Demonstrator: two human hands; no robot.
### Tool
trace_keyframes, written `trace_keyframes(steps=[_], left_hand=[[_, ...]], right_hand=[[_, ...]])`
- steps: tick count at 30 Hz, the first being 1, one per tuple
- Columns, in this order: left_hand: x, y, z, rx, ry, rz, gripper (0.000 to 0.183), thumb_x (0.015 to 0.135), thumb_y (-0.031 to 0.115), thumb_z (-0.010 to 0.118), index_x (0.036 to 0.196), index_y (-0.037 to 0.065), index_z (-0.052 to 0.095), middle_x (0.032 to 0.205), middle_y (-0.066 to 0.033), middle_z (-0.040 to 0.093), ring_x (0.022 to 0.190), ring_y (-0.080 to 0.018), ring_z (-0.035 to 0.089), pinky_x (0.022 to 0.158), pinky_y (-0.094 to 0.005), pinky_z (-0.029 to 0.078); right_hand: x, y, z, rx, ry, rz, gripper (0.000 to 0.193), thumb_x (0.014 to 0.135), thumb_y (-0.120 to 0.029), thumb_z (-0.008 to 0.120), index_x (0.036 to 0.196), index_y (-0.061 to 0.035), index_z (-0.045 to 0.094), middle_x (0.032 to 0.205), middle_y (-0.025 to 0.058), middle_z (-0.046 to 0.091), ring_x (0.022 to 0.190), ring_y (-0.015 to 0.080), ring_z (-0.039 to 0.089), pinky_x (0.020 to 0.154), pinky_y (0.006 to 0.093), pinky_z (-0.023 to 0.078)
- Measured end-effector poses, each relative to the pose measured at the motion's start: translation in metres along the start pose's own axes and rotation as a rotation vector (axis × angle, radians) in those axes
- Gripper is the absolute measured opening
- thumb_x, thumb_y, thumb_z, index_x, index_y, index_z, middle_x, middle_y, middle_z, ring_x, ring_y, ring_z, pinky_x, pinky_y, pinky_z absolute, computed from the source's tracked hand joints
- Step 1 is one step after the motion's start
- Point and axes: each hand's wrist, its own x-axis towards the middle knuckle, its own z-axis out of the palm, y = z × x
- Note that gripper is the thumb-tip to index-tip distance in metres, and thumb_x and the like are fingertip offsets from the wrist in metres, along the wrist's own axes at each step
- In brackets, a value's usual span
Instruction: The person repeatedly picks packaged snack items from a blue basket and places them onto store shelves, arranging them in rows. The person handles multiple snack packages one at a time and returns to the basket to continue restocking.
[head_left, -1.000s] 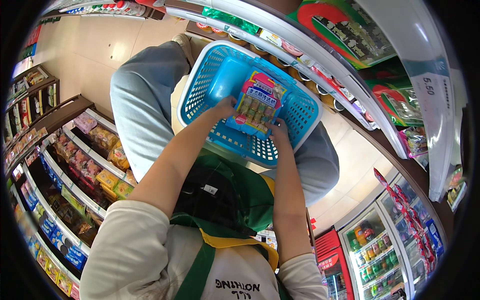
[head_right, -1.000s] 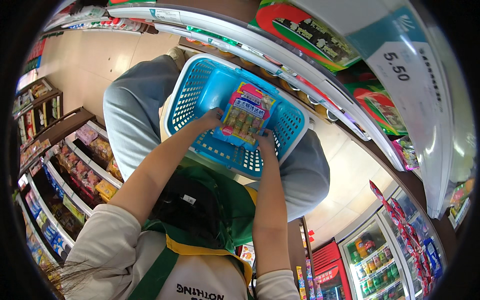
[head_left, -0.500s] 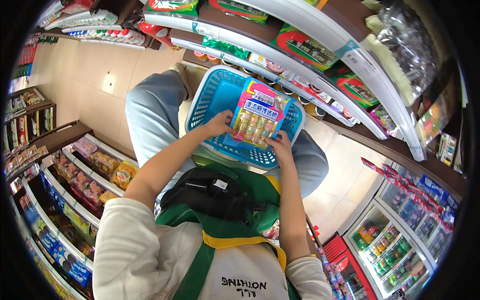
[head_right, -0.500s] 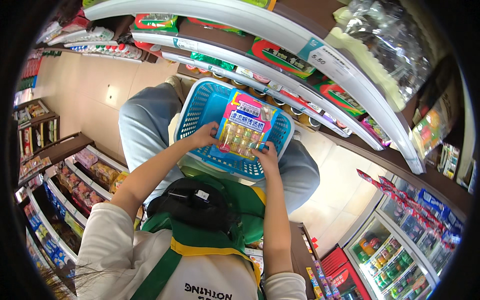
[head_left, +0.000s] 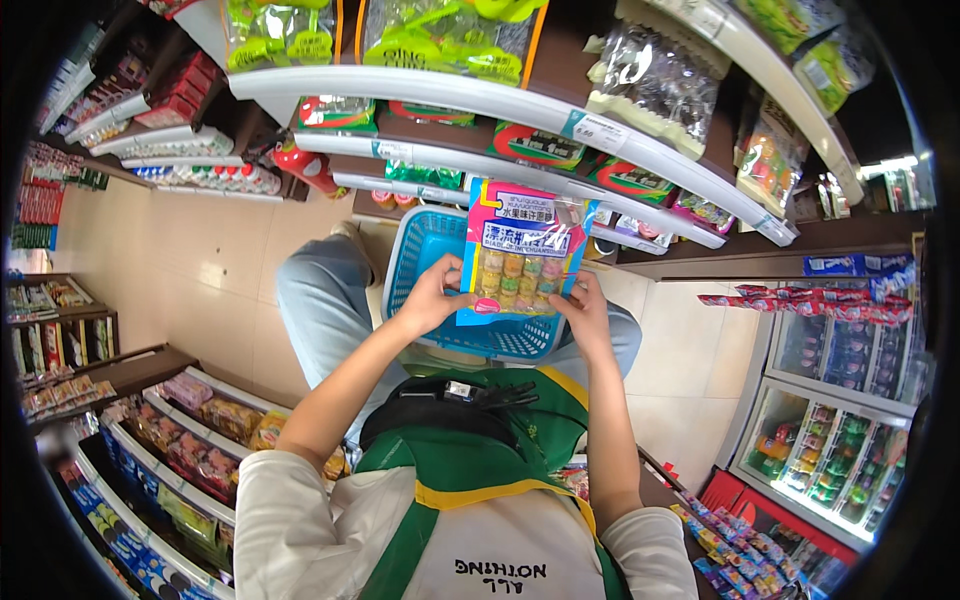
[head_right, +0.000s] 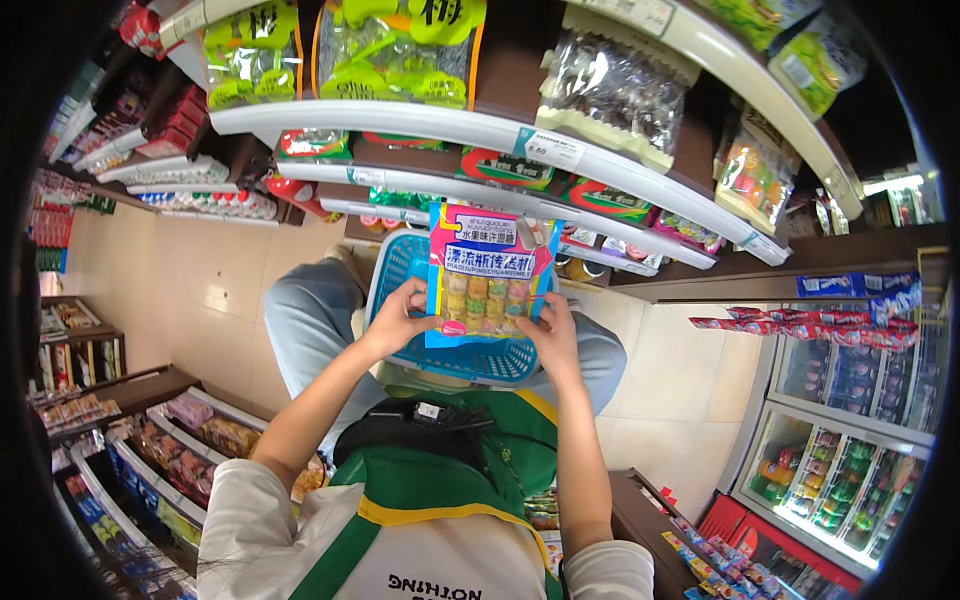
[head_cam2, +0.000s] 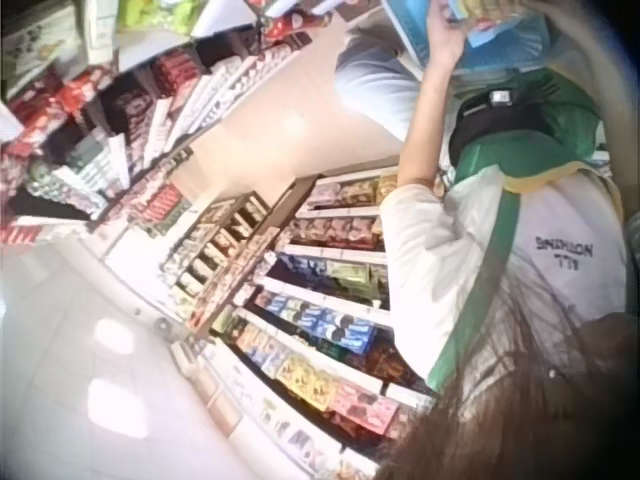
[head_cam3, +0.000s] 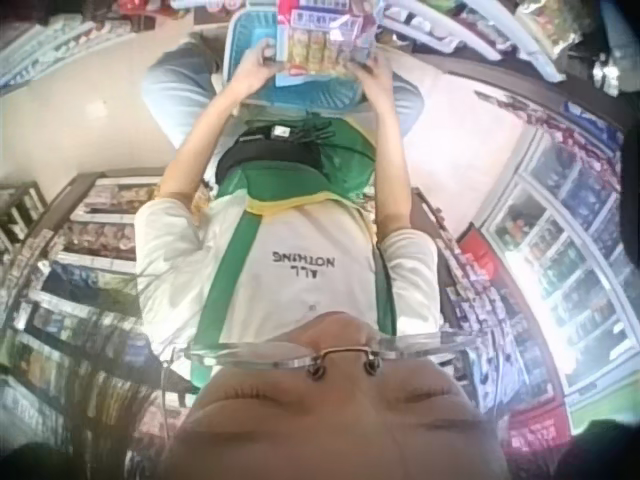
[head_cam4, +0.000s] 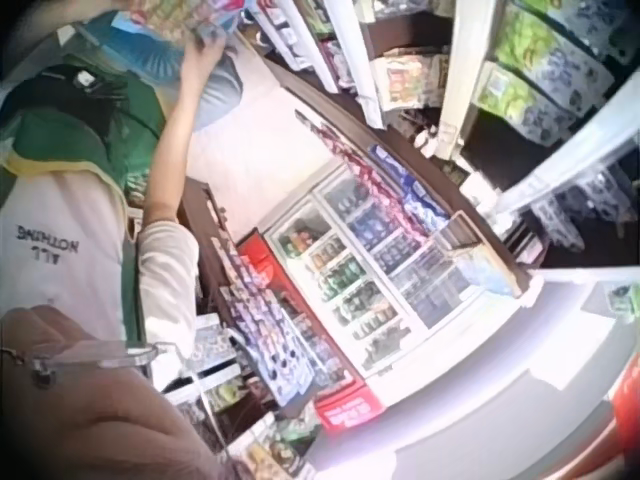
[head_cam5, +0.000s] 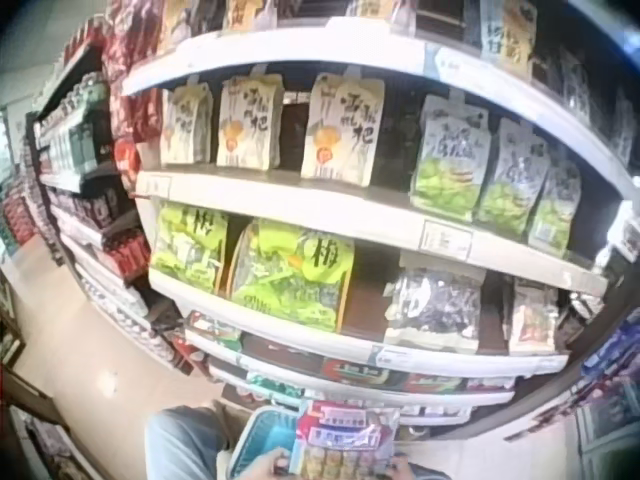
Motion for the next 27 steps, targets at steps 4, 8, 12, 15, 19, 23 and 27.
trace_keyframes(steps=[4, 8, 12, 15, 19, 23, 27], left_hand=[[-0.007, 0.044, 0.005, 0.119, 0.007, 0.051, 0.034, 0.082, -0.005, 0.071, 0.106, 0.005, 0.047, 0.101, -0.0081, 0.069, 0.090, -0.0116, 0.062, 0.079, -0.0276, 0.048], [-0.009, 0.075, 0.014, 0.127, -0.022, 0.161, 0.035, 0.083, -0.005, 0.070, 0.107, 0.005, 0.047, 0.103, -0.0076, 0.069, 0.092, -0.0104, 0.062, 0.076, -0.0261, 0.049], [-0.009, 0.116, 0.029, 0.168, -0.086, 0.185, 0.035, 0.085, -0.007, 0.068, 0.109, 0.005, 0.045, 0.109, -0.0090, 0.069, 0.100, -0.0110, 0.063, 0.077, -0.0248, 0.051], [-0.003, 0.135, 0.039, 0.159, -0.124, 0.213, 0.034, 0.085, -0.007, 0.067, 0.109, 0.004, 0.047, 0.110, -0.0104, 0.070, 0.100, -0.0117, 0.064, 0.078, -0.0247, 0.051], [0.008, 0.167, 0.064, 0.155, -0.190, 0.313, 0.034, 0.083, -0.006, 0.069, 0.109, 0.003, 0.049, 0.107, -0.0094, 0.069, 0.100, -0.0143, 0.064, 0.082, -0.0289, 0.050], [0.017, 0.201, 0.092, 0.123, -0.269, 0.336, 0.033, 0.085, -0.006, 0.068, 0.111, 0.001, 0.048, 0.106, -0.0110, 0.070, 0.099, -0.0133, 0.064, 0.081, -0.0271, 0.051], [0.026, 0.233, 0.122, 0.123, -0.360, 0.346, 0.032, 0.087, -0.007, 0.066, 0.110, 0.002, 0.046, 0.108, -0.0143, 0.070, 0.097, -0.0133, 0.066, 0.079, -0.0254, 0.052]], right_hand=[[-0.011, -0.033, -0.001, -0.005, 0.009, -0.091, 0.044, 0.085, 0.007, 0.066, 0.121, -0.0016, 0.042, 0.110, 0.0118, 0.068, 0.099, 0.0140, 0.062, 0.086, 0.0270, 0.049], [-0.025, -0.072, -0.005, 0.033, -0.009, -0.174, 0.044, 0.086, 0.010, 0.063, 0.123, -0.0025, 0.041, 0.114, 0.0112, 0.066, 0.102, 0.0131, 0.061, 0.087, 0.0269, 0.048], [-0.042, -0.107, -0.017, 0.051, 0.016, -0.237, 0.045, 0.086, 0.011, 0.062, 0.123, -0.0029, 0.041, 0.117, 0.0114, 0.065, 0.105, 0.0138, 0.061, 0.089, 0.0279, 0.048], [-0.056, -0.138, -0.023, 0.057, 0.050, -0.230, 0.044, 0.087, 0.011, 0.062, 0.122, -0.0026, 0.041, 0.119, 0.0118, 0.064, 0.109, 0.0145, 0.060, 0.093, 0.0287, 0.047], [-0.066, -0.158, -0.045, 0.066, 0.092, -0.391, 0.044, 0.086, 0.010, 0.063, 0.124, -0.0028, 0.045, 0.118, 0.0095, 0.065, 0.105, 0.0121, 0.061, 0.089, 0.0259, 0.048], [-0.080, -0.185, -0.066, 0.057, 0.158, -0.459, 0.050, 0.086, 0.011, 0.062, 0.131, -0.0001, 0.043, 0.120, 0.0116, 0.063, 0.110, 0.0141, 0.060, 0.094, 0.0284, 0.048], [-0.092, -0.209, -0.087, 0.040, 0.239, -0.564, 0.056, 0.087, 0.010, 0.062, 0.137, 0.0006, 0.039, 0.120, 0.0130, 0.063, 0.109, 0.0150, 0.060, 0.093, 0.0287, 0.049]])
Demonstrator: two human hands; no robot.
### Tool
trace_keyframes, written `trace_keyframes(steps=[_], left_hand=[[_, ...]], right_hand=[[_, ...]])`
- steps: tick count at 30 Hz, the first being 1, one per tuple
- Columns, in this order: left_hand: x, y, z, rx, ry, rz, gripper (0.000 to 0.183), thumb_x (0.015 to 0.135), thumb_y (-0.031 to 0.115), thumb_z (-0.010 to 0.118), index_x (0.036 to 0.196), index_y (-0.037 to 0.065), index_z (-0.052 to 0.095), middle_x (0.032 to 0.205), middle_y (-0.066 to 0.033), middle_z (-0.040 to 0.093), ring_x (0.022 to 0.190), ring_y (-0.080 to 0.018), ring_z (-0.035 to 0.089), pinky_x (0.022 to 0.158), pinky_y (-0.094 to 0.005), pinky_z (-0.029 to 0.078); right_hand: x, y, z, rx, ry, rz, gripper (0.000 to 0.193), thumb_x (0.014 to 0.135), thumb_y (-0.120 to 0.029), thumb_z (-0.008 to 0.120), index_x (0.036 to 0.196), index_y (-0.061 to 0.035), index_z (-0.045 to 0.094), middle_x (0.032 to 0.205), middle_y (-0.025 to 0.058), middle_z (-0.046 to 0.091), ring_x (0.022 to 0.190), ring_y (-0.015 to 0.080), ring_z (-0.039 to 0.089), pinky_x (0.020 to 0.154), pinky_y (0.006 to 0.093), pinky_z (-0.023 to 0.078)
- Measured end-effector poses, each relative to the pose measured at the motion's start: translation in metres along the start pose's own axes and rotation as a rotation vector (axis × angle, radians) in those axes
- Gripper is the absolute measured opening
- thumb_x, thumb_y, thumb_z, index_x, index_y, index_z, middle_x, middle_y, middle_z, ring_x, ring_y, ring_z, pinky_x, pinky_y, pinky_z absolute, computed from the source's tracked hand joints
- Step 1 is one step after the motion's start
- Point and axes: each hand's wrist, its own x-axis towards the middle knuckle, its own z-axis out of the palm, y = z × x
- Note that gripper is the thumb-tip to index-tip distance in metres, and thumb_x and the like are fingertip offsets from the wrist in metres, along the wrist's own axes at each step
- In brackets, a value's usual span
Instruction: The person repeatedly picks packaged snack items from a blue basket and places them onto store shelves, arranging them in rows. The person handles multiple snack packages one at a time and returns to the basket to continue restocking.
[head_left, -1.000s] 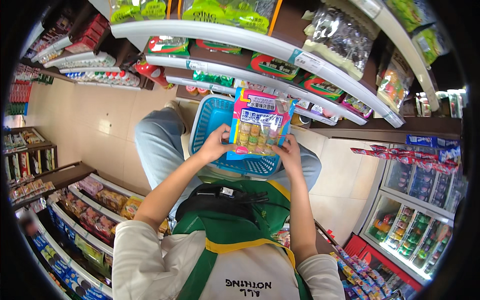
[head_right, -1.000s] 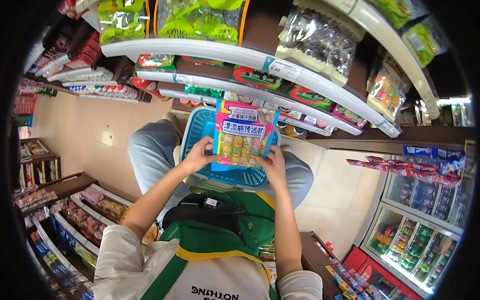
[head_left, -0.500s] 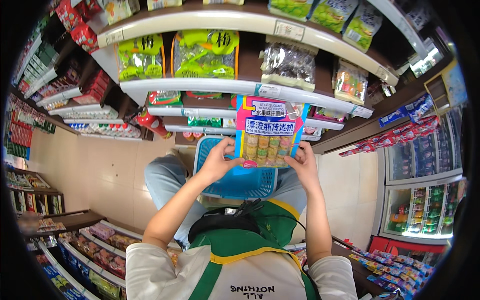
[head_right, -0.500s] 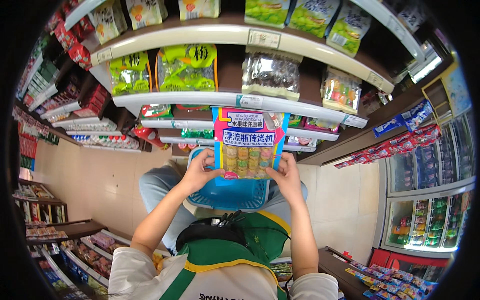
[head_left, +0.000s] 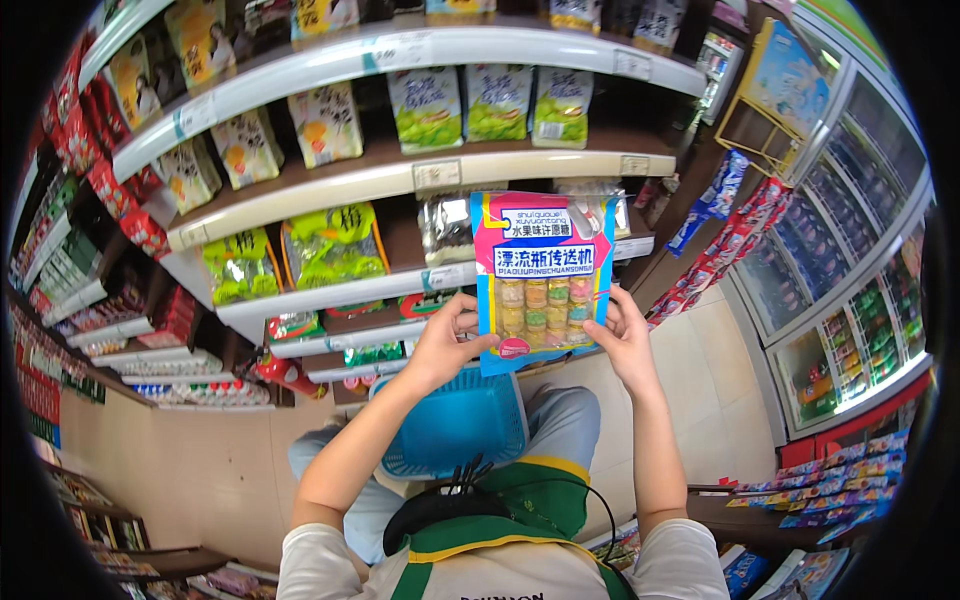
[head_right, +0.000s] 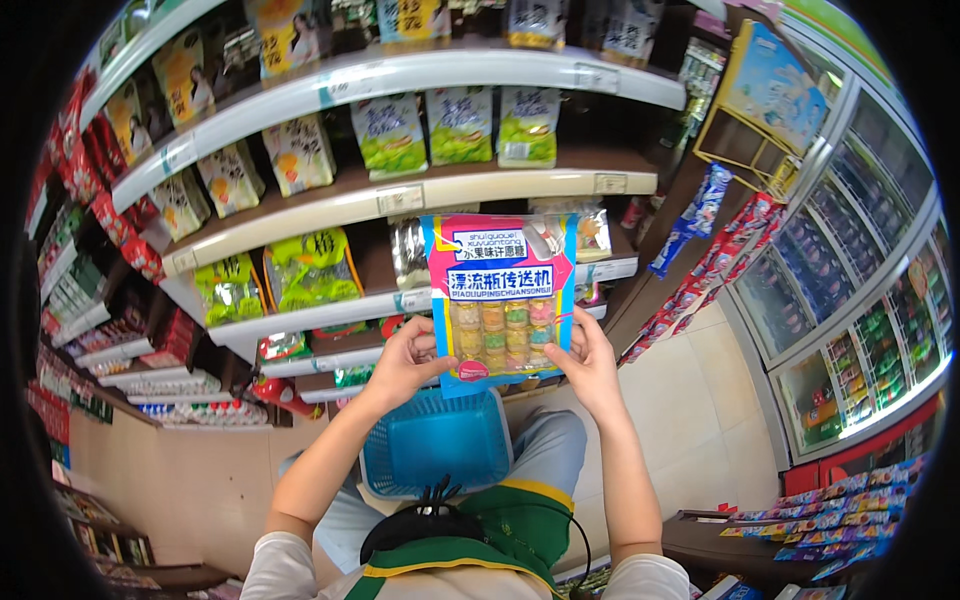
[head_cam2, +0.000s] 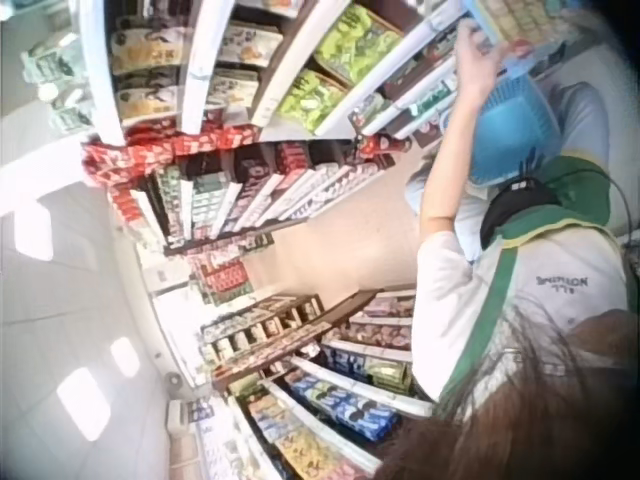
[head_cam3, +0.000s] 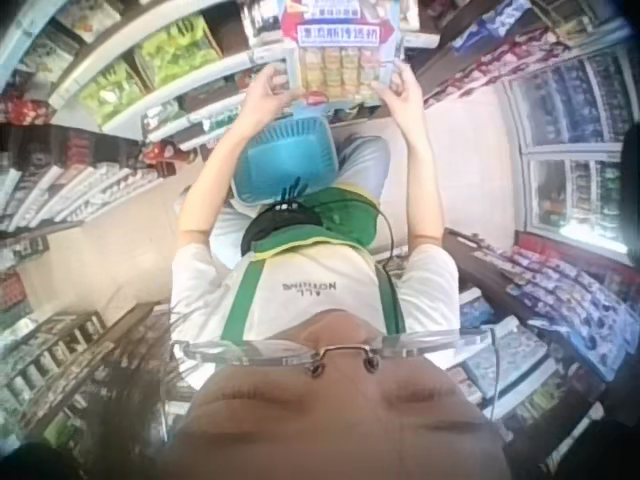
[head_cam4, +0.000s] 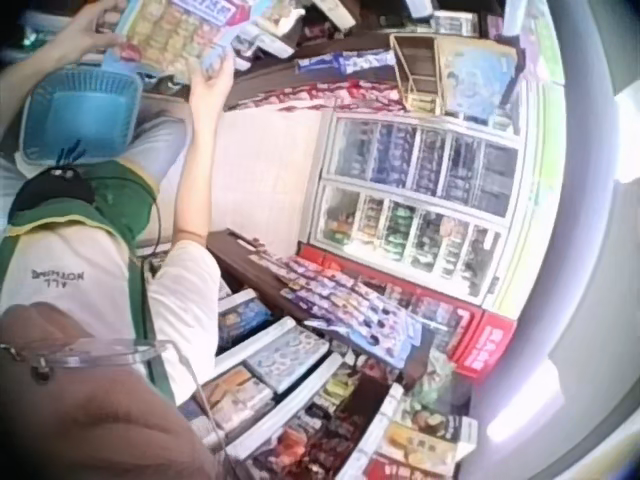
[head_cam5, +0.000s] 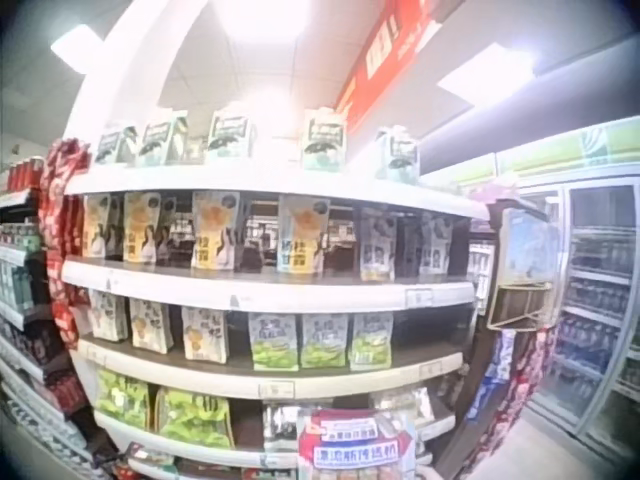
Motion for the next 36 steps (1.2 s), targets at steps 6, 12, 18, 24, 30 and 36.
trace_keyframes(steps=[6, 12, 18, 24, 30, 36], left_hand=[[0.050, 0.024, 0.026, -0.064, -0.058, 0.066, 0.035, 0.087, -0.006, 0.066, 0.115, 0.001, 0.046, 0.109, -0.0163, 0.069, 0.098, -0.0157, 0.066, 0.083, -0.0281, 0.053], [0.107, 0.063, 0.053, 0.021, -0.013, 0.075, 0.039, 0.086, -0.004, 0.067, 0.118, 0.000, 0.046, 0.104, -0.0142, 0.071, 0.091, -0.0147, 0.067, 0.079, -0.0273, 0.054], [0.157, 0.079, 0.069, 0.009, 0.006, 0.036, 0.038, 0.085, -0.001, 0.068, 0.119, 0.001, 0.050, 0.104, -0.0129, 0.071, 0.089, -0.0151, 0.067, 0.072, -0.0260, 0.052], [0.203, 0.070, 0.075, 0.010, 0.031, 0.098, 0.040, 0.083, -0.005, 0.067, 0.119, -0.001, 0.049, 0.103, -0.0152, 0.071, 0.089, -0.0178, 0.068, 0.077, -0.0296, 0.054], [0.239, 0.077, 0.086, 0.338, 0.093, 0.321, 0.050, 0.080, -0.001, 0.069, 0.126, -0.007, 0.050, 0.097, -0.0187, 0.070, 0.085, -0.0217, 0.069, 0.074, -0.0323, 0.053], [0.248, 0.099, 0.097, 0.660, 0.117, 0.393, 0.075, 0.075, 0.004, 0.072, 0.138, -0.012, 0.036, 0.111, -0.0229, 0.066, 0.099, -0.0257, 0.066, 0.087, -0.0335, 0.052]], right_hand=[[0.017, -0.024, -0.030, 0.023, 0.158, -0.084, 0.054, 0.088, 0.007, 0.063, 0.133, 0.0012, 0.035, 0.118, 0.0165, 0.063, 0.107, 0.0169, 0.061, 0.091, 0.0300, 0.051], [0.050, -0.054, -0.064, -0.091, 0.263, -0.163, 0.055, 0.085, 0.002, 0.067, 0.134, 0.0055, 0.040, 0.115, 0.0135, 0.062, 0.103, 0.0151, 0.061, 0.088, 0.0275, 0.051], [0.073, -0.080, -0.089, -0.382, 0.153, -0.177, 0.097, 0.069, -0.011, 0.084, 0.146, 0.0063, 0.027, 0.132, 0.0192, 0.051, 0.119, 0.0273, 0.054, 0.103, 0.0346, 0.043], [0.089, -0.102, -0.094, -0.878, 0.058, -0.215, 0.115, 0.055, -0.016, 0.088, 0.149, 0.0016, 0.024, 0.140, 0.0229, 0.038, 0.131, 0.0368, 0.041, 0.110, 0.0389, 0.035], [0.132, -0.099, -0.116, -0.913, 0.151, -0.167, 0.100, 0.060, -0.019, 0.086, 0.144, 0.0017, 0.036, 0.133, 0.0219, 0.045, 0.127, 0.0358, 0.047, 0.106, 0.0384, 0.039], [0.162, -0.088, -0.121, -0.901, 0.226, -0.234, 0.099, 0.060, -0.017, 0.086, 0.144, 0.0016, 0.037, 0.133, 0.0223, 0.045, 0.126, 0.0362, 0.048, 0.106, 0.0377, 0.040]])
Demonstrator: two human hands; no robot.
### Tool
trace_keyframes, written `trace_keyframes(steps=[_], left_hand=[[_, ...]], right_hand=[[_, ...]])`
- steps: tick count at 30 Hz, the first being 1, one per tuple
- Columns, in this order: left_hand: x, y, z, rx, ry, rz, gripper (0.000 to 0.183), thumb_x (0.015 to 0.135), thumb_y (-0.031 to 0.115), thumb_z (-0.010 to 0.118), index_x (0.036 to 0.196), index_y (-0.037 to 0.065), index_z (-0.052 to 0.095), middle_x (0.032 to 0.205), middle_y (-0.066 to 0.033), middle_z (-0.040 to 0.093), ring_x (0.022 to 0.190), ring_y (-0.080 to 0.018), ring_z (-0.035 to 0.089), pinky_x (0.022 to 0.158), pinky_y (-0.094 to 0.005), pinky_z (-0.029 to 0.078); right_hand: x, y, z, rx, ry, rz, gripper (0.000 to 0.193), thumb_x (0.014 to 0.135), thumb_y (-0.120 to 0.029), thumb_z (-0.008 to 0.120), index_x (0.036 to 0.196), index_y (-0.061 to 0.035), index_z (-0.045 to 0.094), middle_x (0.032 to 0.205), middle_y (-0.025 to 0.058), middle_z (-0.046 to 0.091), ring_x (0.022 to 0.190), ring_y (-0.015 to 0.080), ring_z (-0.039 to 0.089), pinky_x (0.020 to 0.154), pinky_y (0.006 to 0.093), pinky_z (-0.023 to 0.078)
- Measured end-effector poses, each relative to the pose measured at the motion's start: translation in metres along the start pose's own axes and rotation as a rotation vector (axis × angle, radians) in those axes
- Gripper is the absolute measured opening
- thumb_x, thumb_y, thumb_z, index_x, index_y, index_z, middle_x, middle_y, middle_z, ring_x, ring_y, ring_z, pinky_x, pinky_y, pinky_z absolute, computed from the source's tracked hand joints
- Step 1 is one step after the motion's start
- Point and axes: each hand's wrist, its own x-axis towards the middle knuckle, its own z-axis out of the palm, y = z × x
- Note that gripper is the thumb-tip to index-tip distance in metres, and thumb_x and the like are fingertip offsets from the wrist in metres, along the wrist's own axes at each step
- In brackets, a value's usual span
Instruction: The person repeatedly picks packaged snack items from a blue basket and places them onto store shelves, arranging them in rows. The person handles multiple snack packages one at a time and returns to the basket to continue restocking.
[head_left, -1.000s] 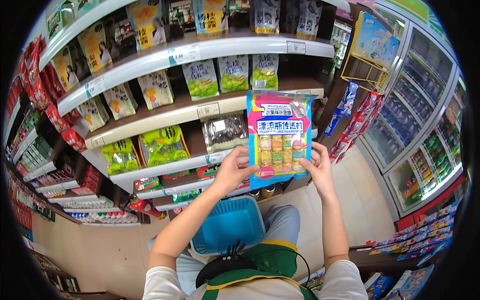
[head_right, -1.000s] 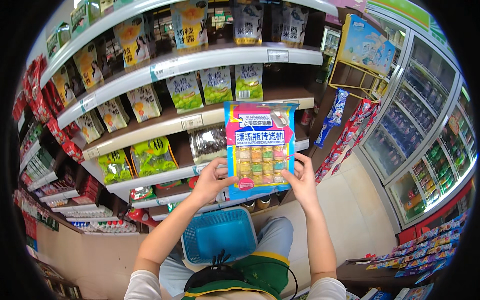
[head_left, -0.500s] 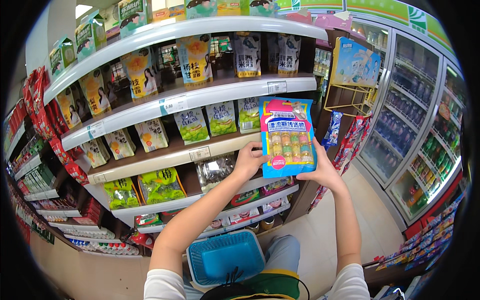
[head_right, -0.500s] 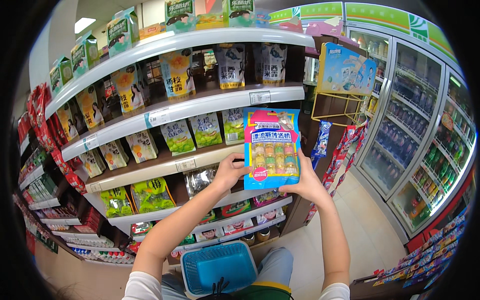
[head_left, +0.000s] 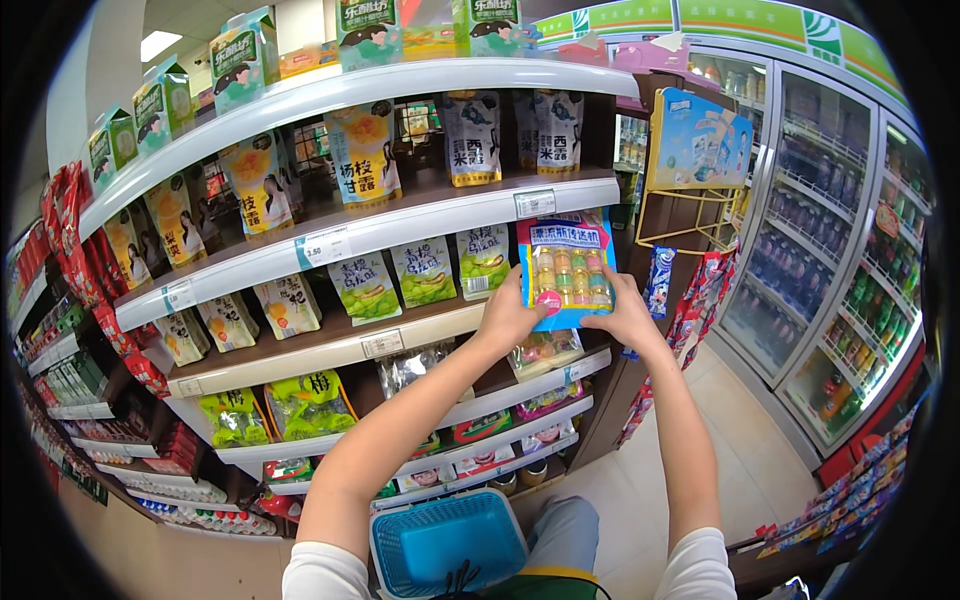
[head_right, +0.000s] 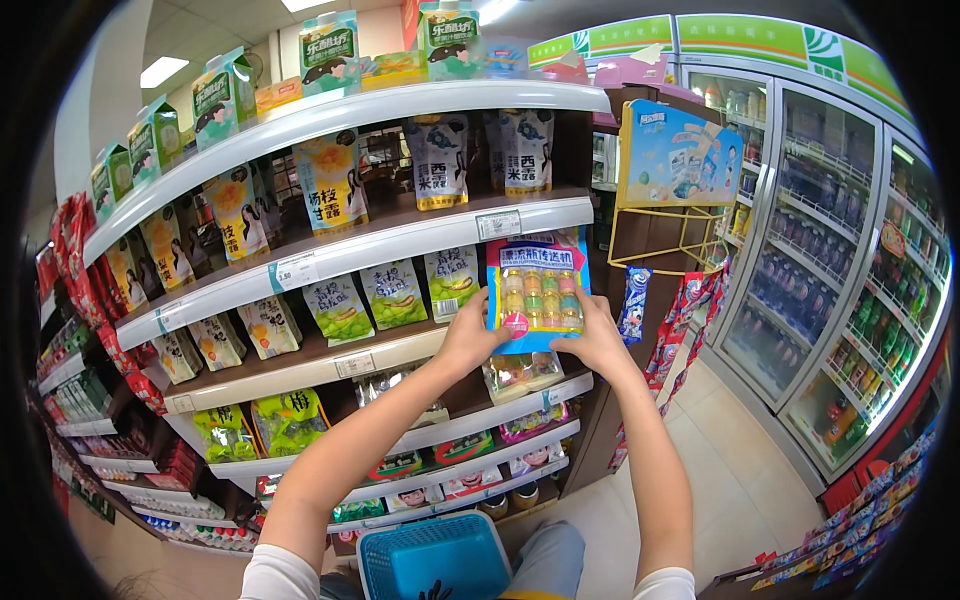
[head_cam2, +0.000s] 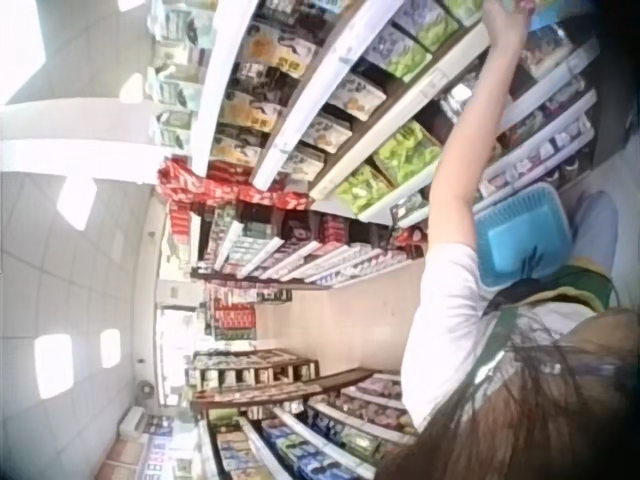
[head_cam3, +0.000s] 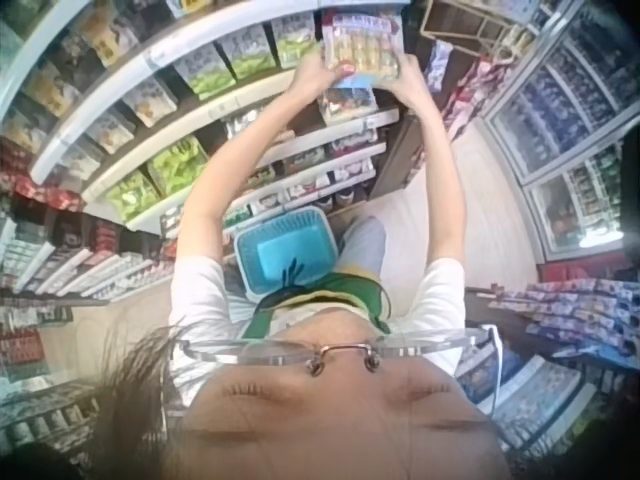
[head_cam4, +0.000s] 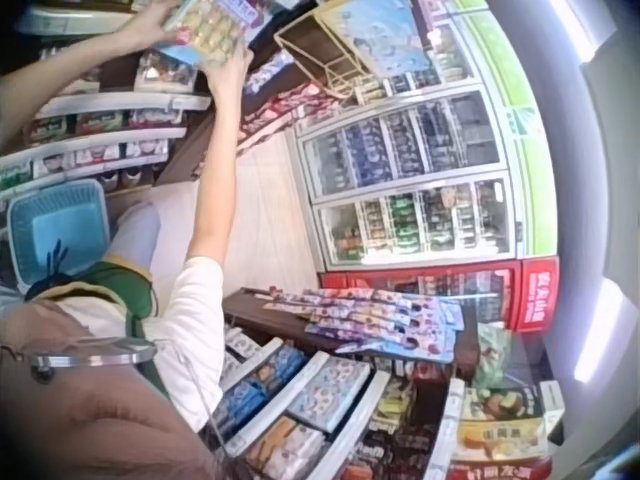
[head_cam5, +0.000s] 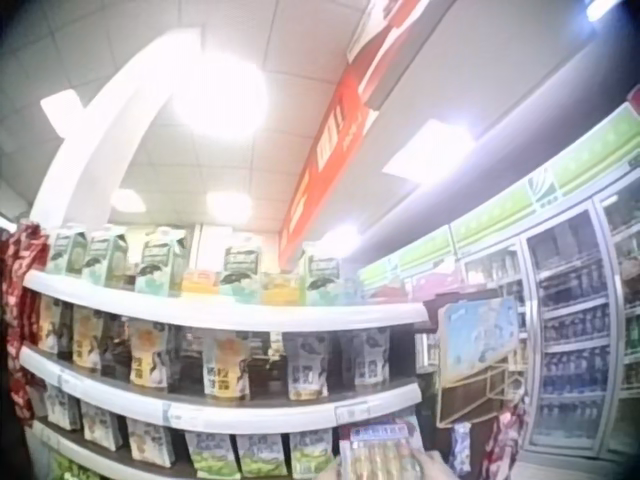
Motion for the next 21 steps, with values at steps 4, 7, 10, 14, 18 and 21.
trace_keyframes(steps=[4, 7, 10, 14, 18, 21], left_hand=[[0.006, 0.013, 0.000, 0.131, 0.005, 0.040, 0.091, 0.068, 0.009, 0.077, 0.143, -0.011, 0.028, 0.132, -0.0293, 0.051, 0.123, -0.0381, 0.052, 0.104, -0.0384, 0.042], [0.018, -0.002, 0.003, 0.235, 0.015, 0.086, 0.093, 0.068, 0.005, 0.075, 0.143, -0.014, 0.024, 0.135, -0.0322, 0.044, 0.125, -0.0429, 0.046, 0.105, -0.0404, 0.041], [0.023, -0.002, 0.005, 0.333, 0.049, 0.098, 0.089, 0.071, -0.002, 0.068, 0.144, -0.016, 0.019, 0.131, -0.0339, 0.044, 0.116, -0.0458, 0.053, 0.098, -0.0427, 0.047], [0.033, -0.010, 0.013, 0.348, 0.165, 0.164, 0.077, 0.072, -0.005, 0.065, 0.140, -0.013, 0.028, 0.127, -0.0344, 0.048, 0.110, -0.0476, 0.056, 0.092, -0.0468, 0.050], [0.045, -0.013, 0.016, 0.329, 0.254, 0.230, 0.061, 0.073, -0.009, 0.060, 0.130, -0.010, 0.039, 0.116, -0.0344, 0.055, 0.100, -0.0496, 0.059, 0.085, -0.0506, 0.051], [0.054, -0.011, 0.018, 0.345, 0.292, 0.253, 0.053, 0.073, -0.012, 0.057, 0.124, -0.008, 0.044, 0.107, -0.0328, 0.058, 0.094, -0.0492, 0.061, 0.081, -0.0513, 0.052]], right_hand=[[0.025, 0.010, 0.005, 0.022, 0.052, -0.048, 0.097, 0.061, -0.015, 0.086, 0.145, -0.0019, 0.039, 0.131, 0.0198, 0.044, 0.122, 0.0355, 0.050, 0.105, 0.0374, 0.041], [0.046, 0.016, 0.010, 0.109, 0.039, -0.047, 0.096, 0.061, -0.014, 0.085, 0.145, -0.0050, 0.039, 0.130, 0.0191, 0.044, 0.122, 0.0340, 0.050, 0.105, 0.0371, 0.041], [0.056, 0.013, 0.011, 0.065, 0.102, -0.078, 0.092, 0.061, -0.012, 0.084, 0.143, -0.0048, 0.044, 0.129, 0.0180, 0.044, 0.122, 0.0337, 0.049, 0.105, 0.0372, 0.041], [0.067, 0.020, 0.016, 0.043, 0.137, -0.089, 0.089, 0.059, -0.009, 0.084, 0.140, -0.0012, 0.046, 0.132, 0.0196, 0.044, 0.125, 0.0356, 0.046, 0.106, 0.0380, 0.041], [0.077, 0.024, 0.021, 0.067, 0.148, -0.091, 0.087, 0.060, -0.007, 0.083, 0.139, -0.0001, 0.046, 0.133, 0.0208, 0.044, 0.127, 0.0367, 0.044, 0.106, 0.0395, 0.040], [0.087, 0.029, 0.025, 0.071, 0.189, -0.115, 0.084, 0.060, -0.006, 0.083, 0.136, 0.0002, 0.047, 0.134, 0.0213, 0.044, 0.126, 0.0380, 0.045, 0.105, 0.0403, 0.040]])
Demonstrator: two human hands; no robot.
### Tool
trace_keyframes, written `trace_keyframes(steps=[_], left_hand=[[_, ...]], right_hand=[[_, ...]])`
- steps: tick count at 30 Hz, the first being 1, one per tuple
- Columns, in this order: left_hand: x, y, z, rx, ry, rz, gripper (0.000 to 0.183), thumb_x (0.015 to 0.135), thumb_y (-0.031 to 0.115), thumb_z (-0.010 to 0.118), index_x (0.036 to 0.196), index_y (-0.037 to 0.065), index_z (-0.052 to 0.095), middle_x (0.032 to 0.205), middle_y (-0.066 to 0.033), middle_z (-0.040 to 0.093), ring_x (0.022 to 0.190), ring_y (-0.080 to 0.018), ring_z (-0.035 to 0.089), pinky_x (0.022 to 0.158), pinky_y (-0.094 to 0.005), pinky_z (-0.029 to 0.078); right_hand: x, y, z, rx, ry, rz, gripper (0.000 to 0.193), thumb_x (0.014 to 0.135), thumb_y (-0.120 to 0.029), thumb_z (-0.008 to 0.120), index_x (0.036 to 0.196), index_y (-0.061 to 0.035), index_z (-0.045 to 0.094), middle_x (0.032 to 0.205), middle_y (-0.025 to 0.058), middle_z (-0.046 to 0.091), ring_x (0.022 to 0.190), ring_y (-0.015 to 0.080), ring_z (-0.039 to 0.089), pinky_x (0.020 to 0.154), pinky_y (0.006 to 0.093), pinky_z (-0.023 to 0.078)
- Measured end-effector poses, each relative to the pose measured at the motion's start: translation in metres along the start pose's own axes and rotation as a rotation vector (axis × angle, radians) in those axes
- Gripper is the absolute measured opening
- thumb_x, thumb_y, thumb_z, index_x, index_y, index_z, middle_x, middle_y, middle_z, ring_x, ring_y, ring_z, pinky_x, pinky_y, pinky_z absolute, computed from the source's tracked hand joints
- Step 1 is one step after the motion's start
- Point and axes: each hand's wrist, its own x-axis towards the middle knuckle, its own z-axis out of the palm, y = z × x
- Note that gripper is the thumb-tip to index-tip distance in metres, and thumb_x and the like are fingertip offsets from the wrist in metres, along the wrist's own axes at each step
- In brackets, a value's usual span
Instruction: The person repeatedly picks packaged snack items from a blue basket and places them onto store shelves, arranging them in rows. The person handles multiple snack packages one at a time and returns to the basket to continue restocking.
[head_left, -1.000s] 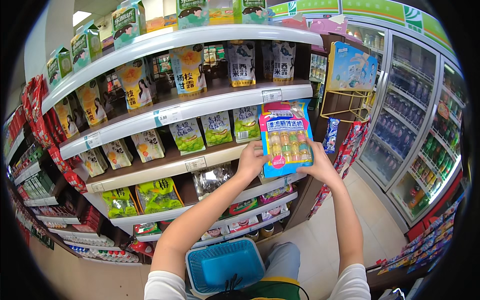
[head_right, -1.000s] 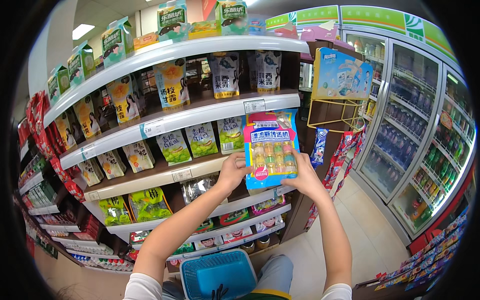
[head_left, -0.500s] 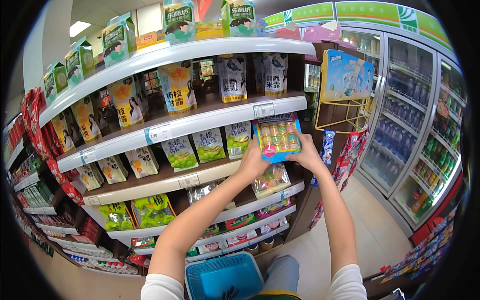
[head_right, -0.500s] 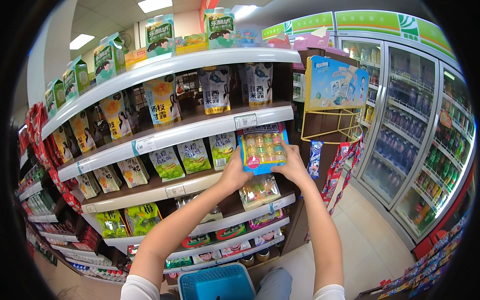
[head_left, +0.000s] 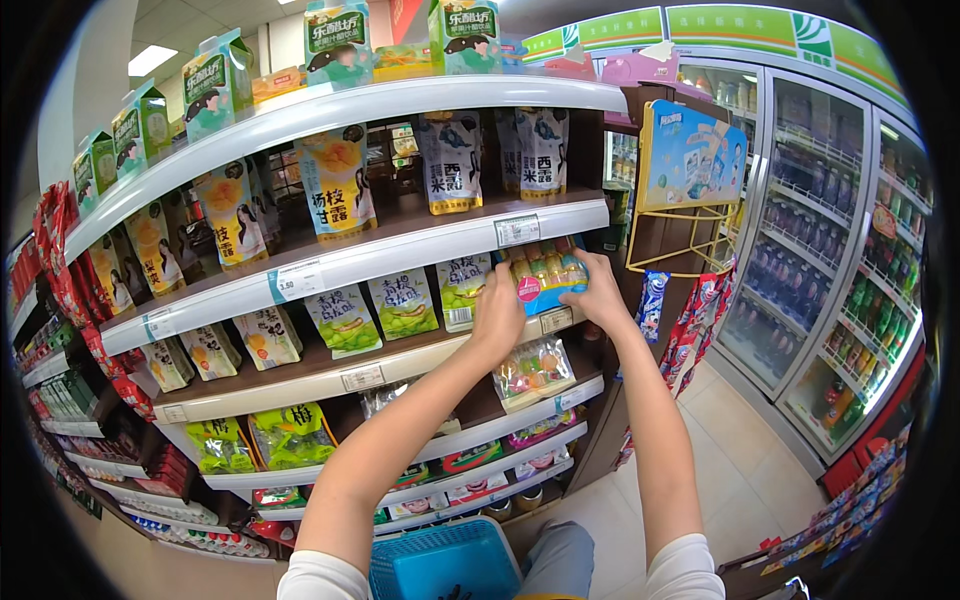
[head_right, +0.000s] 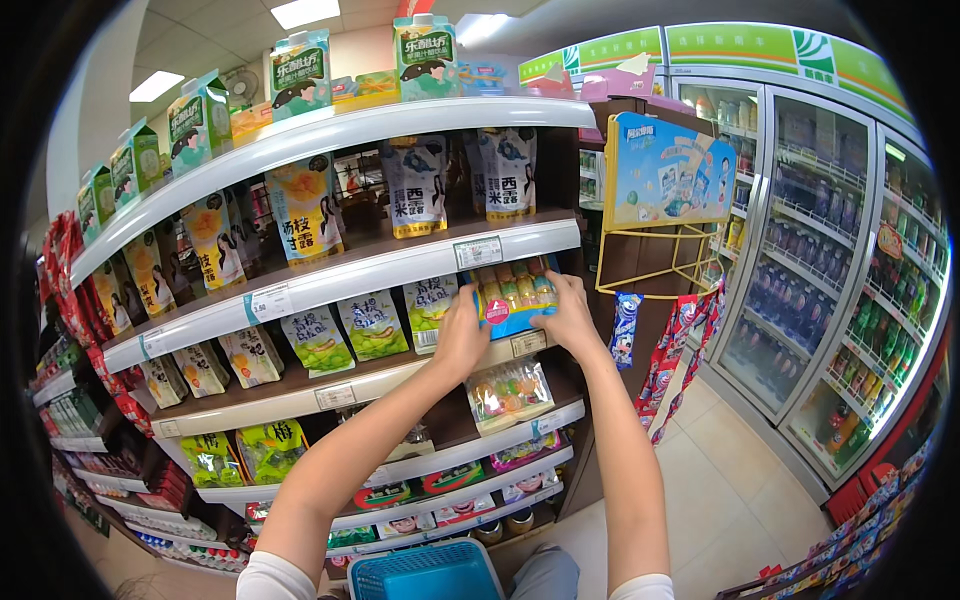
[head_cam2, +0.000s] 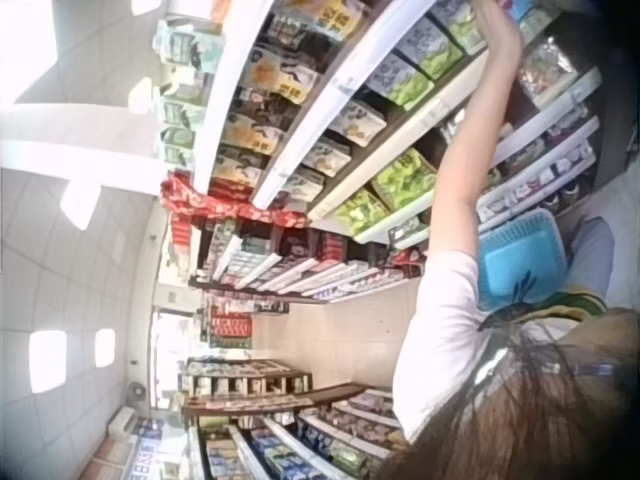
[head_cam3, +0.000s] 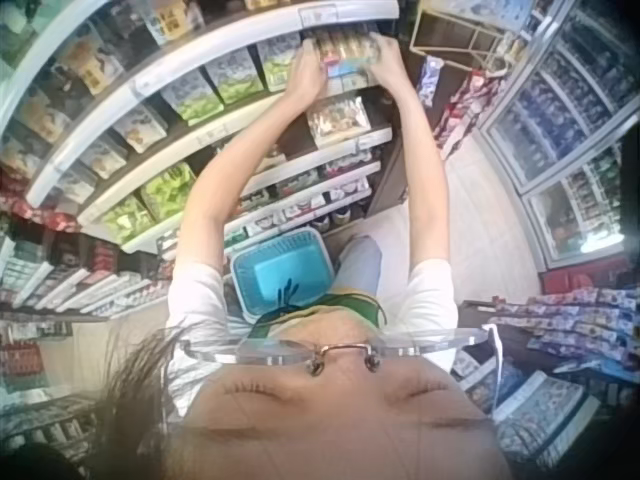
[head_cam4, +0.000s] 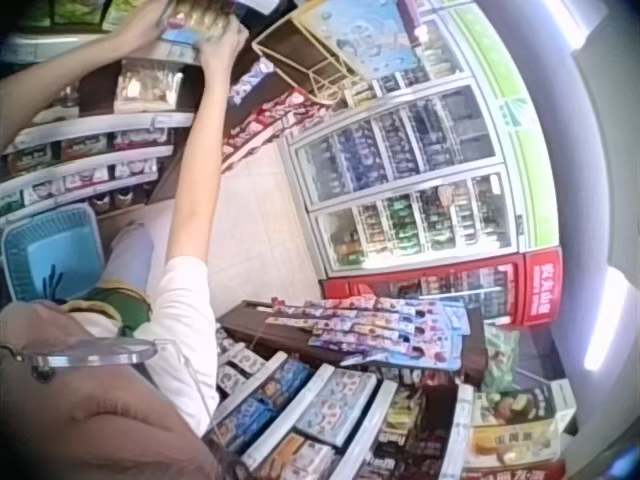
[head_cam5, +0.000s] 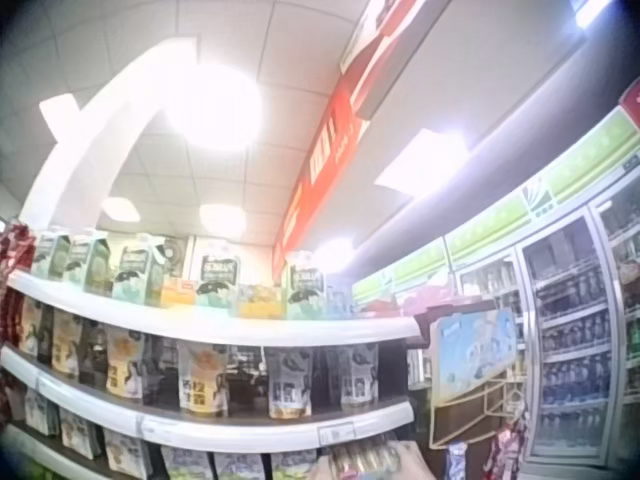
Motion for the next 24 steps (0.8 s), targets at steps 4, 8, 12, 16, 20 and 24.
trace_keyframes(steps=[4, 8, 12, 16, 20, 24], left_hand=[[0.005, 0.002, 0.007, 0.088, -0.039, -0.034, 0.047, 0.072, -0.014, 0.054, 0.117, -0.005, 0.048, 0.100, -0.0302, 0.059, 0.087, -0.0475, 0.062, 0.076, -0.0514, 0.053], [0.006, 0.001, 0.014, 0.077, 0.000, -0.008, 0.044, 0.071, -0.014, 0.055, 0.114, -0.004, 0.049, 0.098, -0.0298, 0.059, 0.086, -0.0473, 0.062, 0.075, -0.0510, 0.052], [0.007, -0.006, 0.022, 0.073, 0.009, 0.014, 0.042, 0.071, -0.015, 0.055, 0.111, -0.005, 0.049, 0.098, -0.0306, 0.058, 0.085, -0.0477, 0.062, 0.075, -0.0512, 0.052], [0.013, -0.010, 0.027, 0.098, 0.020, 0.017, 0.041, 0.069, -0.016, 0.055, 0.109, -0.007, 0.049, 0.098, -0.0324, 0.057, 0.086, -0.0484, 0.061, 0.076, -0.0512, 0.052], [0.016, -0.006, 0.028, 0.141, 0.016, 0.016, 0.040, 0.068, -0.015, 0.056, 0.108, -0.009, 0.049, 0.098, -0.0336, 0.056, 0.084, -0.0485, 0.062, 0.074, -0.0502, 0.053], [0.012, -0.001, 0.028, 0.148, -0.080, -0.008, 0.039, 0.069, -0.014, 0.057, 0.106, -0.010, 0.050, 0.100, -0.0340, 0.056, 0.082, -0.0484, 0.063, 0.072, -0.0494, 0.055]], right_hand=[[0.011, 0.008, 0.007, -0.024, 0.007, 0.010, 0.080, 0.059, -0.005, 0.083, 0.132, -0.0016, 0.049, 0.132, 0.0211, 0.045, 0.123, 0.0396, 0.045, 0.104, 0.0413, 0.041], [0.016, 0.011, 0.006, -0.019, 0.008, -0.009, 0.080, 0.058, -0.004, 0.083, 0.131, -0.0046, 0.050, 0.129, 0.0209, 0.046, 0.122, 0.0399, 0.045, 0.104, 0.0415, 0.041], [0.020, 0.013, 0.007, -0.028, 0.001, -0.021, 0.080, 0.058, -0.004, 0.083, 0.131, -0.0063, 0.050, 0.126, 0.0208, 0.047, 0.122, 0.0402, 0.044, 0.104, 0.0417, 0.040], [0.028, 0.013, 0.006, -0.094, -0.008, -0.026, 0.082, 0.059, -0.005, 0.083, 0.133, -0.0046, 0.047, 0.125, 0.0200, 0.048, 0.122, 0.0386, 0.046, 0.104, 0.0401, 0.041], [0.033, 0.017, 0.016, -0.095, 0.026, 0.006, 0.081, 0.060, -0.005, 0.082, 0.133, -0.0049, 0.047, 0.123, 0.0204, 0.049, 0.121, 0.0390, 0.047, 0.104, 0.0402, 0.041], [0.025, 0.027, 0.019, -0.042, 0.020, 0.014, 0.077, 0.062, -0.004, 0.080, 0.132, -0.0046, 0.047, 0.123, 0.0204, 0.049, 0.120, 0.0390, 0.048, 0.104, 0.0398, 0.041]])
